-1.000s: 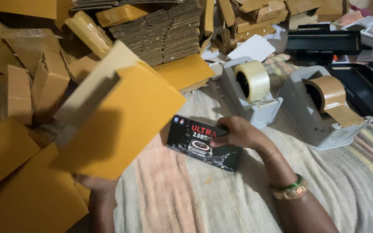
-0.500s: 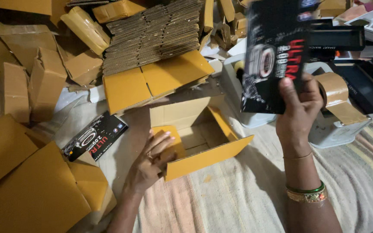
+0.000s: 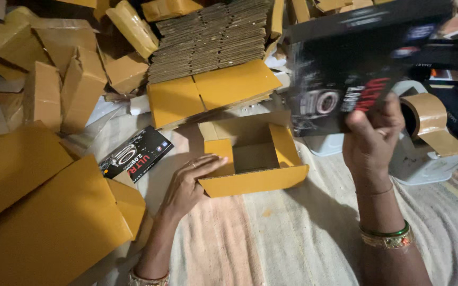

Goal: The person places a smartwatch box into a cardboard shipping box, adds a white foam insert for cushioning, closes the box flaps, and seals the box with packing tape using a tape dispenser.

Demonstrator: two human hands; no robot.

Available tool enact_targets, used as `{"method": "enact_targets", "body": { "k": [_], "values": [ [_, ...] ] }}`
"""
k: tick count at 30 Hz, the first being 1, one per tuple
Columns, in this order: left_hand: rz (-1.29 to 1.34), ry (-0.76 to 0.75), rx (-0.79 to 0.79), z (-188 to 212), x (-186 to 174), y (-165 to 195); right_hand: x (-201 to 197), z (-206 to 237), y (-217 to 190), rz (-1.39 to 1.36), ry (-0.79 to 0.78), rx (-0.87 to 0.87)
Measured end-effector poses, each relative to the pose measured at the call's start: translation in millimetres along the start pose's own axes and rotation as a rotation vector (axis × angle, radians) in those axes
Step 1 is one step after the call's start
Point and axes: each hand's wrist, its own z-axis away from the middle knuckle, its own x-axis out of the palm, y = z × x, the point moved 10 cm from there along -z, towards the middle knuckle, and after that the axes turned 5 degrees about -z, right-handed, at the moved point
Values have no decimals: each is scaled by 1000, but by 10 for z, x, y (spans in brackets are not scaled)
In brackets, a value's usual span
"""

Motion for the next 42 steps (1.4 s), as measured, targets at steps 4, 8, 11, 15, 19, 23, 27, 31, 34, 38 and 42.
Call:
{"method": "enact_targets", "body": {
  "k": [4,8,11,15,19,23,27,31,34,38,42],
  "values": [
    [678,-93,-356,-5,274,-244,408,-179,316,156,-102,214],
    [134,-73,41,-254,189,106,1131,-198,816,-62,-241,369],
    [-265,-102,-51,-365,292,45,1382,46,1093,-270,-209,607],
    [-221,-146,-86,-328,303,137,1429,348,1242,-361,-174,845],
    [-222,-150,-85,-310,147,276,1324,481,1330,-274,-169,999],
    [-217,-68,-4,-329,5,441,1180,442,1331,-130,-177,1001],
    [-210,-114,-112,-266,-43,266,1039,317,1229,-16,-193,964],
    [176,-11,-149,-115,-304,153,861,174,1013,293,-285,878],
    [288,14,-205,5,-336,92,736,145,937,442,-295,894],
    [397,16,-244,35,-240,-15,670,105,921,475,-315,928],
    [469,-31,-369,86,-101,-250,733,24,842,486,-455,791]
  ]
}}
